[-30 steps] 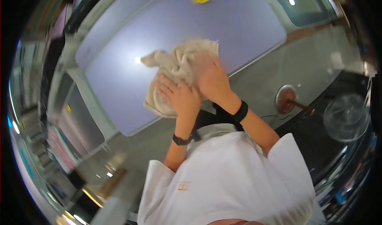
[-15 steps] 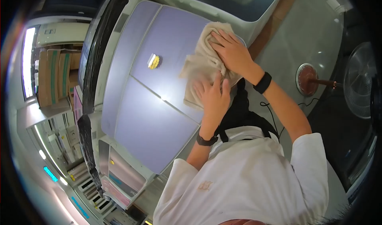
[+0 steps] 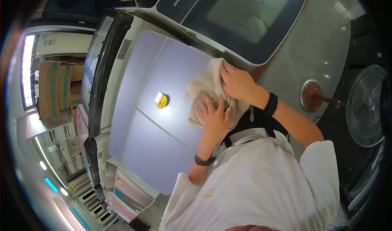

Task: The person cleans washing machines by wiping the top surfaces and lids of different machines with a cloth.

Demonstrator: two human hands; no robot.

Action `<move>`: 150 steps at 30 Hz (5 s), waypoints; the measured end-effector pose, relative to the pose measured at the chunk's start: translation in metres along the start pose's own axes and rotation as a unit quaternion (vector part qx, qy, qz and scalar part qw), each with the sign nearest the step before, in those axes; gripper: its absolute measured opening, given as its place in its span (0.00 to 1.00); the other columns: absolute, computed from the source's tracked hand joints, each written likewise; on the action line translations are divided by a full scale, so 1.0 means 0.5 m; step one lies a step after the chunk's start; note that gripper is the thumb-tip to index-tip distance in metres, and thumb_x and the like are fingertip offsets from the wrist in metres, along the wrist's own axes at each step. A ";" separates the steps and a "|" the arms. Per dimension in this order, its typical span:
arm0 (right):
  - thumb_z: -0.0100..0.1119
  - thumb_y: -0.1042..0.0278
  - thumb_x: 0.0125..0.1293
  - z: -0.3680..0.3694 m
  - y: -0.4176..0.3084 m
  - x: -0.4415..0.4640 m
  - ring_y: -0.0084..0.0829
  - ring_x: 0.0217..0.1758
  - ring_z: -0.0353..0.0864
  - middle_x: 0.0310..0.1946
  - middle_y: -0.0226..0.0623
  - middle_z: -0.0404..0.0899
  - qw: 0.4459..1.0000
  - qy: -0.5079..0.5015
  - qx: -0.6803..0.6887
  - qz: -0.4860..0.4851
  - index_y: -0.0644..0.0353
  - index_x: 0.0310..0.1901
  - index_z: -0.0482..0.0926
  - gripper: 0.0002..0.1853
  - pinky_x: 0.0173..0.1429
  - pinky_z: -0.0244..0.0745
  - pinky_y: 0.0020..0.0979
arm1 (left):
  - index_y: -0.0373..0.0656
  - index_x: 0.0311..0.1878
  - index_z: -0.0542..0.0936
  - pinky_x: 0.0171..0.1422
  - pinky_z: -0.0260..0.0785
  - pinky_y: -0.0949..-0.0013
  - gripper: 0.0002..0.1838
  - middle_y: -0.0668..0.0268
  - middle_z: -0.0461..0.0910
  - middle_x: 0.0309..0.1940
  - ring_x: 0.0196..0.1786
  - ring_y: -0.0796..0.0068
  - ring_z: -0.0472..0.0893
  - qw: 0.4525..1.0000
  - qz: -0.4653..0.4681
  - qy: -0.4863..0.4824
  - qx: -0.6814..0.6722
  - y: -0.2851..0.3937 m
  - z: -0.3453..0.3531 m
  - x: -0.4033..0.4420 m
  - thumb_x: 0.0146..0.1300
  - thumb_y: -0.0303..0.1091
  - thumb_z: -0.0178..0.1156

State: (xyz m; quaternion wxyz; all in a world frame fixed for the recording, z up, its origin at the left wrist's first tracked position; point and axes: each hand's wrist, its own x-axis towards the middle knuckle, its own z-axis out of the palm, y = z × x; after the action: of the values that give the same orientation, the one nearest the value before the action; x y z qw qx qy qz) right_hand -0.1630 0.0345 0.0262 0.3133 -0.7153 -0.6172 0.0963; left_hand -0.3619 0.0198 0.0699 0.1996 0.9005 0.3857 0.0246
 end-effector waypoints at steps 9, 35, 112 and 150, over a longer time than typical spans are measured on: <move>0.59 0.58 0.72 0.024 -0.026 0.339 0.51 0.44 0.91 0.39 0.55 0.89 0.964 -0.246 0.100 -0.030 0.76 0.55 0.81 0.24 0.46 0.86 0.48 | 0.53 0.73 0.78 0.79 0.46 0.17 0.23 0.34 0.49 0.83 0.81 0.12 0.45 0.984 -0.133 -0.080 0.089 -0.164 -0.038 0.270 0.80 0.47 0.52; 0.50 0.62 0.75 -0.058 0.095 0.122 0.67 0.50 0.84 0.45 0.67 0.85 0.840 -0.327 0.406 0.148 0.70 0.57 0.76 0.19 0.55 0.80 0.55 | 0.48 0.78 0.72 0.80 0.33 0.18 0.31 0.40 0.41 0.87 0.86 0.23 0.36 0.938 -0.322 0.114 0.053 0.162 0.105 0.200 0.77 0.49 0.55; 0.42 0.54 0.88 -0.322 0.668 0.139 0.40 0.92 0.42 0.88 0.48 0.46 0.690 0.409 0.501 0.325 0.68 0.85 0.46 0.37 0.90 0.38 0.35 | 0.45 0.86 0.59 0.83 0.40 0.24 0.40 0.40 0.46 0.87 0.84 0.18 0.41 0.984 0.113 -0.095 0.101 0.552 0.151 0.621 0.75 0.45 0.59; 0.76 0.55 0.60 -0.650 0.915 0.343 0.39 0.52 0.79 0.46 0.36 0.79 0.969 -0.151 -0.028 -0.192 0.56 0.51 0.81 0.22 0.57 0.70 0.42 | 0.47 0.58 0.84 0.63 0.66 0.50 0.20 0.60 0.78 0.50 0.56 0.53 0.76 0.893 -0.332 0.301 0.029 0.767 0.258 0.773 0.62 0.25 0.65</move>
State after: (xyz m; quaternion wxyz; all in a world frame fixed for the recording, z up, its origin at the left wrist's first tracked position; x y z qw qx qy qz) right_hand 0.4214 0.0702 0.0647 0.2095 -0.5687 -0.7857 0.1237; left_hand 0.1971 0.0092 0.0543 0.0446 0.6748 0.7044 0.2155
